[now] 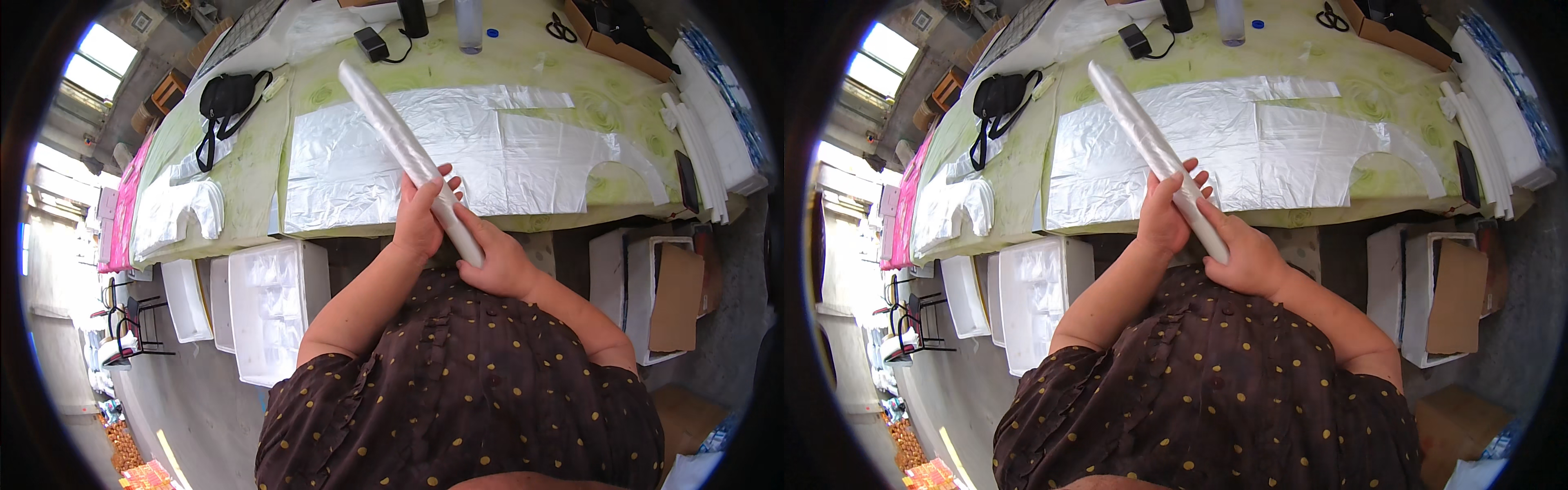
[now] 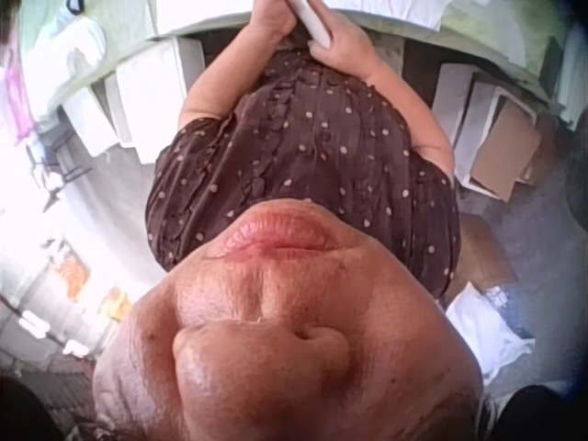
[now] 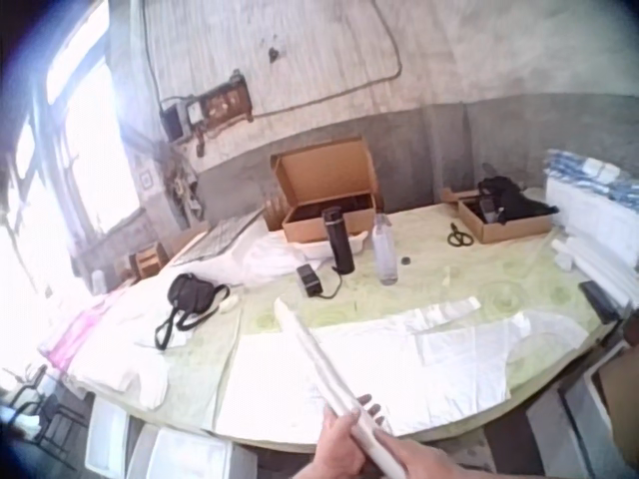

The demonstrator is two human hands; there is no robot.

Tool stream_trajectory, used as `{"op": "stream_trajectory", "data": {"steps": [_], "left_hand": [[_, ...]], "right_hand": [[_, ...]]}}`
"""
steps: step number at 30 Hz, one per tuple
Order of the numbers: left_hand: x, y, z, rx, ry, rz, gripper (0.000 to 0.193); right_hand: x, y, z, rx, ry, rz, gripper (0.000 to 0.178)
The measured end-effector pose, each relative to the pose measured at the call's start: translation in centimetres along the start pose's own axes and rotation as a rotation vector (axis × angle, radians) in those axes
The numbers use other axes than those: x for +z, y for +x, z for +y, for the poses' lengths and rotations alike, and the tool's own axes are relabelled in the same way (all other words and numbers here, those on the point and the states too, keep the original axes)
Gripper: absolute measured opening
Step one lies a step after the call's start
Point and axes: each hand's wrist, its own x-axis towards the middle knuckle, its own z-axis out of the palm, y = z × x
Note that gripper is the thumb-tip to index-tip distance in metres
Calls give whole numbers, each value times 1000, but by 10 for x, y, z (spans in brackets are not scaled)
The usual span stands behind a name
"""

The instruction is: The person wraps small white rectangular items in clear plastic film on a table. They roll the film around each item, fold the ends, and place the wrapped items into a white tray. The person repeats this process for several items.

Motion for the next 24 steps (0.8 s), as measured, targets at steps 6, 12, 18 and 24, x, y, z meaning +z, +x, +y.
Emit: {"op": "stream_trajectory", "data": {"steps": [6, 12, 18, 24], "left_hand": [[5, 4, -6, -84, 69, 116, 59], [1, 1, 1, -33, -6, -20, 61], [9, 23, 39, 104, 47, 143, 48], [9, 27, 38, 81, 106, 169, 46]], "right_hand": [[0, -8, 10, 17, -21, -13, 88], [3, -9, 16, -69, 129, 14, 89], [4, -11, 13, -68, 169, -26, 87], [7, -11, 13, -145, 119, 24, 86]]}}
